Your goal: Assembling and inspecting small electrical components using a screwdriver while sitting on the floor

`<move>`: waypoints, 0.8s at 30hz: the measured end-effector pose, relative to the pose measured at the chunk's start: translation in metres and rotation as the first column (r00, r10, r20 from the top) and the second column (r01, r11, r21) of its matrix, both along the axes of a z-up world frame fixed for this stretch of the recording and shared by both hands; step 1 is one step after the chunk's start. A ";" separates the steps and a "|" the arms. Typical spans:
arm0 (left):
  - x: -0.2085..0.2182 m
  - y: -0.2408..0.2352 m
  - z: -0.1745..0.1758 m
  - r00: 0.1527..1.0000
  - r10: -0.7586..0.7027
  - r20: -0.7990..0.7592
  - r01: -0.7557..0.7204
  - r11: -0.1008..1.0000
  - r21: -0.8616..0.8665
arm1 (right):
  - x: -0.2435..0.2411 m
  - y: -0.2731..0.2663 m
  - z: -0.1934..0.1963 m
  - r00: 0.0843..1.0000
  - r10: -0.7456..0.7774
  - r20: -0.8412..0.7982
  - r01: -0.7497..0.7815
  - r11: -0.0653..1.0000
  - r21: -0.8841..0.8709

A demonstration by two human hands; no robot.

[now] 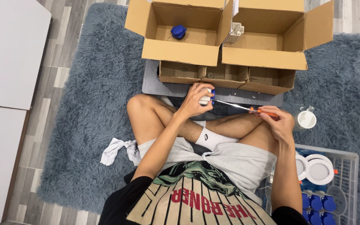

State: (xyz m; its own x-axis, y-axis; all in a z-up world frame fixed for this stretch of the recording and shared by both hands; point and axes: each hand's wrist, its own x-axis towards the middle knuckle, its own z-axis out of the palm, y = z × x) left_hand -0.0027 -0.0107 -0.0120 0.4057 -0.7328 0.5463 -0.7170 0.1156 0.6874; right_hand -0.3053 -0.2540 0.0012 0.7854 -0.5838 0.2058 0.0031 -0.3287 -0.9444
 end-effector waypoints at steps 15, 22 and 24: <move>0.000 0.000 0.005 1.000 -0.021 -0.004 0.021 0.995 -0.098 | 0.005 0.004 -0.003 0.999 -0.048 -0.018 0.050 0.988 0.147; 0.001 0.000 0.009 0.999 -0.043 0.001 0.043 0.993 -0.106 | 0.002 0.009 0.008 0.997 -0.055 -0.046 0.056 0.998 0.023; -0.002 0.002 0.012 0.999 -0.035 -0.031 0.032 0.996 -0.083 | 0.003 0.015 0.008 0.991 -0.106 -0.078 0.113 0.989 0.092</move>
